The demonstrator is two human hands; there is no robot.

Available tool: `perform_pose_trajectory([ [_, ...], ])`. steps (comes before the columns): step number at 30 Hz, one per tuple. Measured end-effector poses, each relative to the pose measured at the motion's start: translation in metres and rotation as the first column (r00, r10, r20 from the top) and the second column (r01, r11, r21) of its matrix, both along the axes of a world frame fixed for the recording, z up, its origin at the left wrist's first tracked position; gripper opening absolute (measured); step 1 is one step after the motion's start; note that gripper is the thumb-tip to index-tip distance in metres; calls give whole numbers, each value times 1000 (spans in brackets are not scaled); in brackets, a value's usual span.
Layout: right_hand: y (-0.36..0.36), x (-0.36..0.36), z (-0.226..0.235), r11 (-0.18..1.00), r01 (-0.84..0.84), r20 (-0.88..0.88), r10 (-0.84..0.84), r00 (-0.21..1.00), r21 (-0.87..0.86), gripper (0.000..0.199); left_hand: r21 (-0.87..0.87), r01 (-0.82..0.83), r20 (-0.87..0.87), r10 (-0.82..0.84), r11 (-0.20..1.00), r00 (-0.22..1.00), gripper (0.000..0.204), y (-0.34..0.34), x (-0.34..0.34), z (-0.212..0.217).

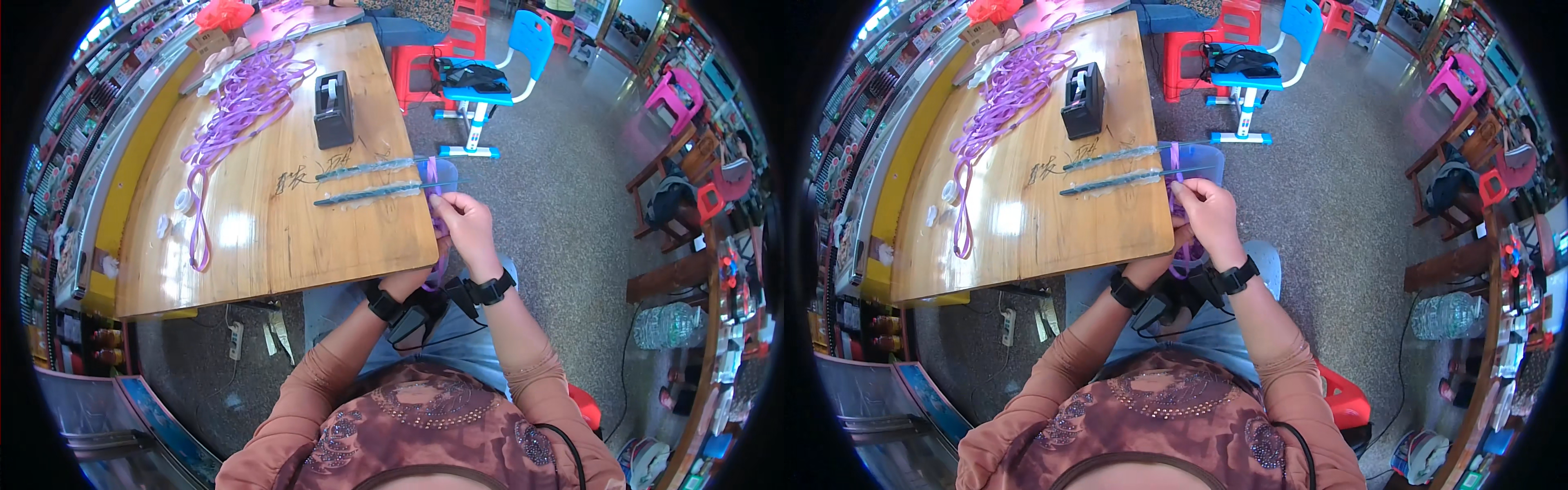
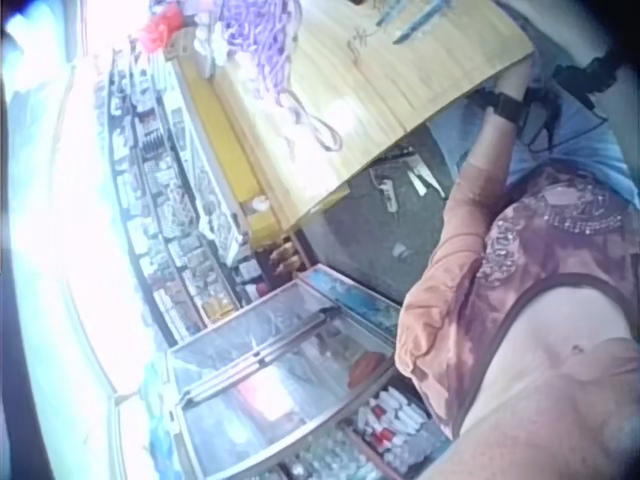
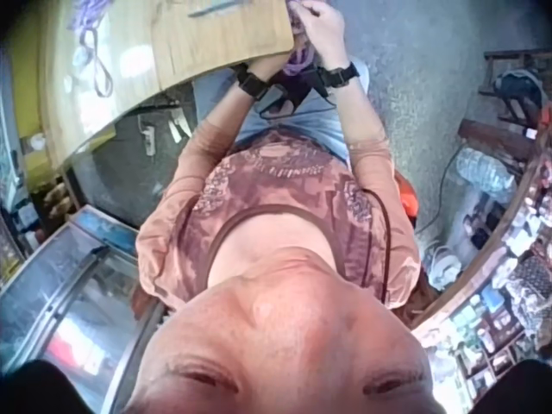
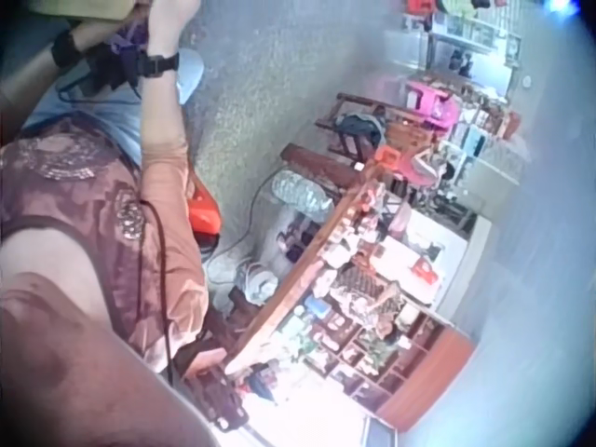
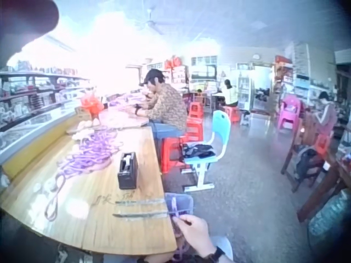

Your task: Measuring and sorting purple plastic strips using a blue ruler on a wooden table.

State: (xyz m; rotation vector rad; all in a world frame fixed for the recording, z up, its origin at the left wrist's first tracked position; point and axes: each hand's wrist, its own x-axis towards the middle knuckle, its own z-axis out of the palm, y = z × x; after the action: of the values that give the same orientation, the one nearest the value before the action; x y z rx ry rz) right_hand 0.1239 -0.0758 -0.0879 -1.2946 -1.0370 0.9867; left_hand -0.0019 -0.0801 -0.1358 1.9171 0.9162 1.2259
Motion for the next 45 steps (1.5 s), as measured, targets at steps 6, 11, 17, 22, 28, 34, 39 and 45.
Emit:
perform_pose_trajectory([
  [6,3,12,0,989,100,260,-126,957,109,15,-54,-201,-58,198,978,978,24,20,10,11],
  [11,2,24,13,941,55,609,-260,749,334,8,-115,-257,46,264,959,963,27,35,24,35],
  [17,5,27,9,954,-53,759,-201,619,296,8,-462,52,359,133,885,924,20,65,28,4],
  [22,5,22,7,940,49,639,-267,721,338,10,-587,287,598,165,757,785,11,62,34,18],
  [28,10,18,-9,912,44,669,-332,665,408,10,-585,369,644,137,722,753,13,68,36,11],
  [34,10,11,-6,907,34,687,-341,641,419,11,-624,326,633,215,710,744,11,68,36,3],
  [39,11,10,-9,924,42,609,-283,741,379,20,-616,481,745,263,624,613,11,56,40,25],
  [45,5,8,-13,971,69,397,-157,904,227,24,-570,501,766,201,651,611,7,66,35,-2],
])
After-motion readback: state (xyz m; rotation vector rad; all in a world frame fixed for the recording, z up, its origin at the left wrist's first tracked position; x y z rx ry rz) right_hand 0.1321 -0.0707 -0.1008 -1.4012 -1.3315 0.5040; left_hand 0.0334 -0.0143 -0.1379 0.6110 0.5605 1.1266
